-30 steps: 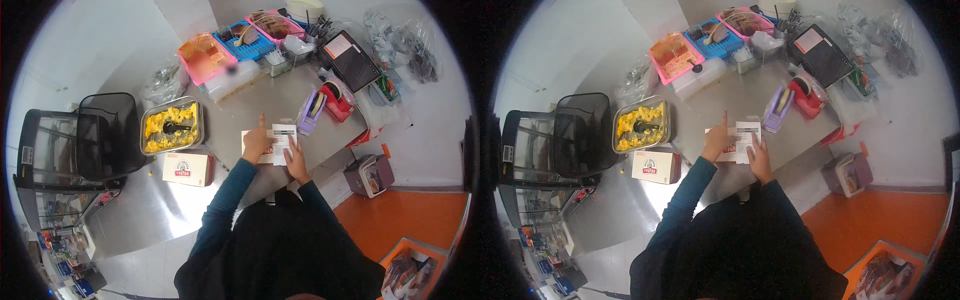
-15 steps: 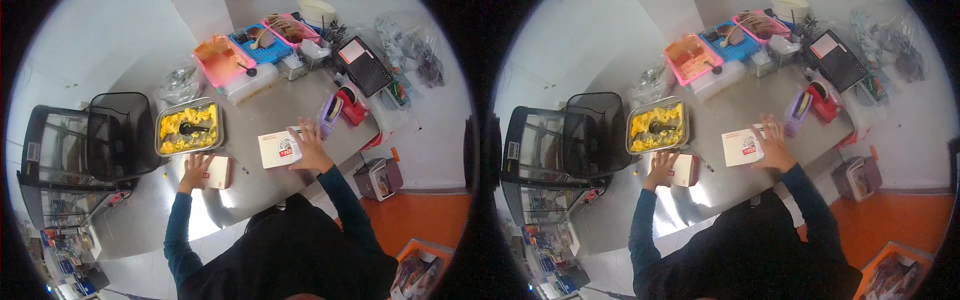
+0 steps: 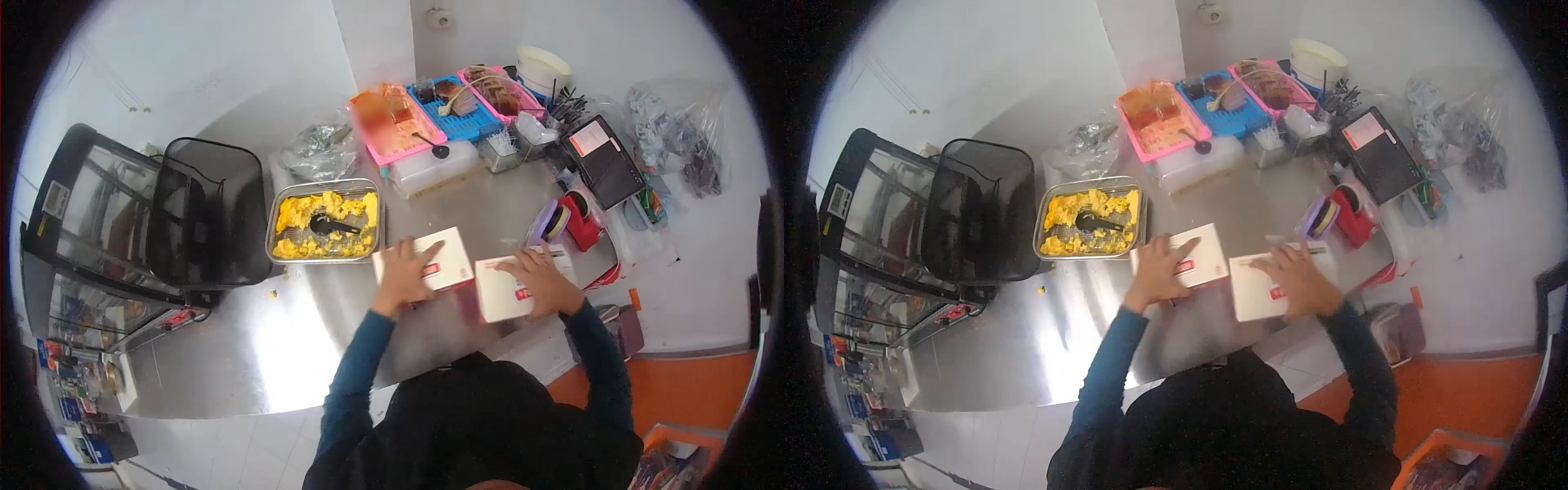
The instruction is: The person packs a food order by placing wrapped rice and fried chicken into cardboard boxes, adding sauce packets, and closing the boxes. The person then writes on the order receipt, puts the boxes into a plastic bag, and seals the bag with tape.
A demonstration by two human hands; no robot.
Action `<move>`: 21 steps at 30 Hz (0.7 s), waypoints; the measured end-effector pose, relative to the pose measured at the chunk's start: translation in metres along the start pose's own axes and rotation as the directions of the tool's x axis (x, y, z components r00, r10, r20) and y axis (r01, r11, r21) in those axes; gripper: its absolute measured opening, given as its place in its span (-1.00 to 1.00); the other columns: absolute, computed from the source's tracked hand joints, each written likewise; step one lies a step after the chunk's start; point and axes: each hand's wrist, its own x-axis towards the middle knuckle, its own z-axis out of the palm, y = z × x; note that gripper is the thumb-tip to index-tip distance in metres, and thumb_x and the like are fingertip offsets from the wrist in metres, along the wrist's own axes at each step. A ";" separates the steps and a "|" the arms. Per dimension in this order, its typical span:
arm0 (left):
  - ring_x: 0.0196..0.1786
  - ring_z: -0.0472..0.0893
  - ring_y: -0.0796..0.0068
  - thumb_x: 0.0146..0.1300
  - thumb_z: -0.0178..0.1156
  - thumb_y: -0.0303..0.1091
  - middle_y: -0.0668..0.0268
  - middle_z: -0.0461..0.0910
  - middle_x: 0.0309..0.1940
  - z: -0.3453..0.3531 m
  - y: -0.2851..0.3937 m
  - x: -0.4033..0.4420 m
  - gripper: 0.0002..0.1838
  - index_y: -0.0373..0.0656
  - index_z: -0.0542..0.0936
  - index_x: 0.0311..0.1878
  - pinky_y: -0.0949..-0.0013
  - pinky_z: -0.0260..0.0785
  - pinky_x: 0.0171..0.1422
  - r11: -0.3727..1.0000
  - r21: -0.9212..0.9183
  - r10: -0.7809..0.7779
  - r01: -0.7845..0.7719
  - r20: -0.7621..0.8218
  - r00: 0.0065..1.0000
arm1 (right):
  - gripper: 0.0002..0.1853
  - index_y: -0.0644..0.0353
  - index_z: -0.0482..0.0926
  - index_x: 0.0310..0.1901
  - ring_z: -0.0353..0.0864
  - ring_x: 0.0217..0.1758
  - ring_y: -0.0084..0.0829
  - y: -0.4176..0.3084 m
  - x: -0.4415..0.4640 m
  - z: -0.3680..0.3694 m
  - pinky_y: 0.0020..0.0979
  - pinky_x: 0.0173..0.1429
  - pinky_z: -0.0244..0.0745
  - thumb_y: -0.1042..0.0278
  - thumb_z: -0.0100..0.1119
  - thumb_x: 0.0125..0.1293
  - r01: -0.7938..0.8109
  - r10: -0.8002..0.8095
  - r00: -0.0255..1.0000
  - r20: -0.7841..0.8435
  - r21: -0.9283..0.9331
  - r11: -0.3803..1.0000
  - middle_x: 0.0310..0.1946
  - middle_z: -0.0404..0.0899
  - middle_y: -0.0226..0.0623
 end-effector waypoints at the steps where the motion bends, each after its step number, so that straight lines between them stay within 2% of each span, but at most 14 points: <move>1: 0.16 0.24 -0.08 -0.55 0.41 -0.02 -0.10 0.22 0.15 0.018 0.005 0.014 0.09 0.35 0.21 0.28 -0.15 -0.02 0.23 1.000 0.010 0.011 -0.011 0.008 1.000 | 0.09 -0.09 0.19 0.22 0.19 0.19 0.00 -0.001 -0.010 -0.011 0.21 0.30 -0.25 0.13 0.41 -0.60 -0.012 0.012 1.000 0.012 -0.016 1.000 0.04 0.25 -0.04; 4: 0.23 0.16 -0.14 -0.50 0.41 -0.01 -0.07 0.18 0.18 0.059 0.024 0.043 0.08 0.37 0.18 0.29 -0.32 -0.13 0.25 0.998 0.067 -0.024 0.019 0.068 0.997 | 0.09 -0.12 0.21 0.21 0.18 0.19 0.01 0.007 -0.020 -0.016 0.23 0.27 -0.22 0.08 0.40 -0.61 -0.048 0.048 0.999 0.006 -0.056 0.997 0.05 0.26 -0.02; 5: 0.30 0.04 -0.22 -0.39 0.40 0.02 -0.13 0.06 0.25 0.064 0.029 0.048 0.05 0.30 0.14 0.32 -0.34 -0.22 0.28 0.999 0.046 -0.025 0.019 0.130 0.991 | 0.09 -0.12 0.21 0.22 0.17 0.20 0.01 0.010 -0.018 -0.012 0.23 0.27 -0.21 0.07 0.41 -0.62 -0.055 0.053 0.998 -0.037 -0.053 0.997 0.05 0.26 -0.02; 8: 0.35 -0.10 -0.27 -0.28 0.36 0.11 -0.18 -0.07 0.31 0.070 0.019 0.037 0.03 0.16 0.10 0.34 -0.33 -0.30 0.30 0.983 -0.184 0.034 -0.004 0.162 0.986 | 0.06 -0.16 0.20 0.23 0.18 0.20 -0.02 0.006 0.005 -0.011 0.16 0.24 -0.13 0.09 0.39 -0.54 -0.051 0.045 0.993 -0.108 -0.048 0.998 0.05 0.28 -0.08; 9: 0.37 -0.22 -0.29 -0.15 0.28 0.16 -0.17 -0.17 0.34 0.052 0.016 0.029 -0.01 -0.03 0.10 0.33 -0.24 -0.35 0.34 0.977 -0.208 0.013 0.044 0.266 0.964 | 0.04 -0.17 0.19 0.24 0.18 0.20 -0.05 0.005 0.020 -0.007 0.14 0.24 -0.11 0.11 0.38 -0.50 -0.032 0.028 0.992 -0.126 -0.028 0.999 0.06 0.28 -0.10; 10: 0.36 -0.18 -0.28 -0.11 0.26 0.15 -0.17 -0.11 0.32 0.049 0.001 0.018 -0.04 -0.08 0.11 0.32 -0.19 -0.34 0.36 0.982 -0.185 0.011 0.038 0.260 0.966 | -0.01 -0.19 0.20 0.24 0.19 0.21 -0.11 0.011 0.036 0.010 0.11 0.22 -0.07 0.14 0.35 -0.43 0.063 -0.061 0.967 -0.247 0.003 0.998 0.07 0.30 -0.17; 11: 0.36 -0.15 -0.26 -0.06 0.23 0.14 -0.17 -0.05 0.31 0.048 -0.016 0.004 -0.07 -0.14 0.12 0.31 -0.15 -0.32 0.38 0.986 -0.163 0.013 0.029 0.253 0.967 | 0.04 -0.15 0.19 0.24 0.13 0.27 -0.08 0.000 0.050 0.003 0.14 0.27 -0.15 0.08 0.38 -0.49 0.099 -0.077 0.964 -0.253 0.077 0.992 0.10 0.24 -0.06; 12: 0.36 -0.08 -0.21 -0.01 0.21 0.08 -0.16 0.02 0.29 0.044 -0.030 -0.009 -0.13 -0.17 0.14 0.30 -0.08 -0.26 0.38 0.982 -0.178 -0.026 0.062 0.195 0.980 | 0.05 -0.16 0.18 0.25 0.08 0.30 -0.07 -0.004 0.068 0.003 0.22 0.25 -0.17 0.12 0.38 -0.50 0.054 -0.047 0.994 -0.094 0.073 0.996 0.13 0.22 -0.05; 13: 0.36 -0.02 -0.16 0.04 0.20 0.02 -0.14 0.08 0.27 0.039 -0.043 -0.022 -0.18 -0.21 0.15 0.29 -0.02 -0.20 0.39 0.976 -0.198 -0.068 0.095 0.139 0.988 | 0.06 -0.18 0.17 0.25 0.04 0.33 -0.07 -0.004 0.082 0.013 0.26 0.25 -0.18 0.18 0.40 -0.52 0.070 -0.065 0.993 -0.094 0.045 0.997 0.17 0.20 -0.07; 14: 0.35 0.03 -0.09 0.07 0.19 -0.02 -0.12 0.12 0.26 0.033 -0.055 -0.033 -0.22 -0.21 0.15 0.29 0.05 -0.14 0.39 0.942 -0.322 -0.079 0.091 0.050 0.996 | 0.09 -0.20 0.16 0.26 0.03 0.33 -0.05 -0.004 0.098 0.028 0.26 0.25 -0.16 0.23 0.42 -0.54 0.099 -0.095 0.988 -0.123 0.022 0.995 0.19 0.18 -0.09; 15: 0.34 0.09 -0.01 0.10 0.18 -0.07 -0.09 0.15 0.25 0.025 -0.063 -0.044 -0.25 -0.22 0.16 0.29 0.12 -0.09 0.39 0.893 -0.443 -0.101 0.076 -0.032 0.994 | 0.13 -0.22 0.13 0.26 0.02 0.34 -0.04 -0.001 0.114 0.045 0.26 0.25 -0.13 0.24 0.43 -0.57 0.152 -0.137 0.980 -0.146 0.098 0.983 0.20 0.17 -0.12; 16: 0.34 0.12 0.06 0.13 0.18 -0.14 -0.04 0.13 0.27 0.017 -0.068 -0.053 -0.28 -0.25 0.15 0.28 0.25 -0.03 0.38 0.899 -0.437 -0.085 0.037 -0.092 0.992 | 0.16 -0.25 0.10 0.27 0.00 0.35 -0.04 -0.005 0.121 0.046 0.22 0.26 -0.11 0.26 0.44 -0.60 0.208 -0.181 0.969 -0.171 0.156 0.966 0.21 0.16 -0.14; 18: 0.36 0.08 0.11 0.12 0.20 -0.17 -0.02 0.10 0.30 0.004 -0.073 -0.071 -0.24 -0.30 0.10 0.30 0.27 -0.07 0.39 0.847 -0.491 -0.229 0.203 0.007 0.973 | 0.21 -0.26 0.07 0.28 -0.07 0.38 0.00 -0.003 0.130 0.054 0.21 0.27 -0.12 0.27 0.45 -0.63 0.196 -0.175 0.972 -0.156 0.131 0.972 0.26 0.10 -0.13; 21: 0.34 0.13 0.17 0.18 0.13 -0.32 0.06 0.05 0.34 0.002 -0.075 -0.086 -0.31 -0.23 0.07 0.33 0.27 -0.02 0.36 0.729 -0.627 -0.348 0.274 0.005 0.937 | 0.22 -0.22 0.00 0.31 -0.24 0.43 0.01 -0.001 0.123 0.065 0.20 0.32 -0.20 0.24 0.48 -0.55 0.112 -0.106 0.988 -0.113 0.042 0.993 0.35 -0.12 -0.02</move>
